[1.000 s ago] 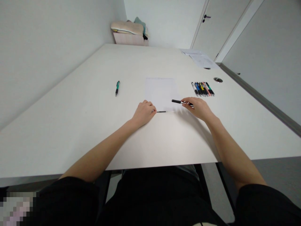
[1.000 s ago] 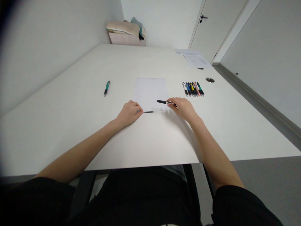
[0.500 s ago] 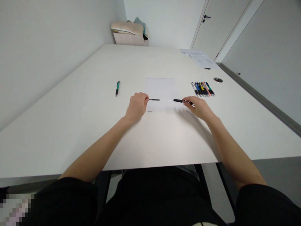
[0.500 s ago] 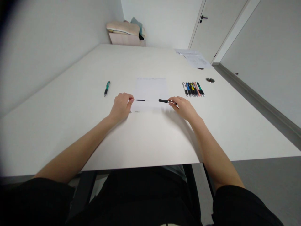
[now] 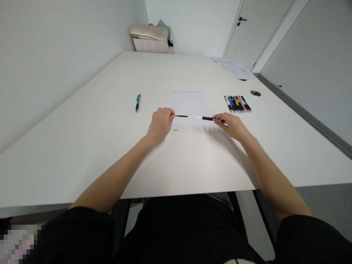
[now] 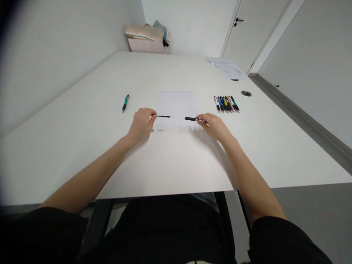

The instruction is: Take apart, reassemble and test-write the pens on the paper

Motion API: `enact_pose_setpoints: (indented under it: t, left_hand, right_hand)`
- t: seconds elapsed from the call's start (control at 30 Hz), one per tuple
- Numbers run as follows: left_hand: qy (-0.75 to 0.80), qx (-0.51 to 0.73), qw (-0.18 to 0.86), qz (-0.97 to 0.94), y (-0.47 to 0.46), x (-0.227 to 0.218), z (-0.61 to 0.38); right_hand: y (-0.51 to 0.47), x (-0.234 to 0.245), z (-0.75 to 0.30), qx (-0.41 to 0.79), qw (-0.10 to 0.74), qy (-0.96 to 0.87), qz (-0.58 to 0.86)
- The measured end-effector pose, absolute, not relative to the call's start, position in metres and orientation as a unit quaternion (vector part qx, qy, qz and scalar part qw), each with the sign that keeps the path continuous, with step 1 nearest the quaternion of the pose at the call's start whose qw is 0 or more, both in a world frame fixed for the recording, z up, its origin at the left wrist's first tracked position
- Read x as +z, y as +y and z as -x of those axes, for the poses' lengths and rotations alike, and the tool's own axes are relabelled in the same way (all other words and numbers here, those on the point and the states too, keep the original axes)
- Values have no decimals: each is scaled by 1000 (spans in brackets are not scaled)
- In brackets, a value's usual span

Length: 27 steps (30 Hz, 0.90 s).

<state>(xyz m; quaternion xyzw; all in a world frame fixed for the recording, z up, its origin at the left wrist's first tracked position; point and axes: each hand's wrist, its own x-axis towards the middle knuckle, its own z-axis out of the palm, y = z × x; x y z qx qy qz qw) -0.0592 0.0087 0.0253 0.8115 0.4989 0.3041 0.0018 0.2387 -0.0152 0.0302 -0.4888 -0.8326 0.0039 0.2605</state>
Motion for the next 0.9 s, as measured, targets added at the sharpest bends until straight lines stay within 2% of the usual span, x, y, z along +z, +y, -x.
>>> enact_pose_setpoints:
  t: [0.43,0.9]
  left_hand:
    - [474,301,32,-827,9,22,58]
    - [410,274,51,-868,-17,26,32]
  right_hand:
    - [-15,30,-240,-13,273,-833,481]
    - [-27,28,-198,4,271,-871,409]
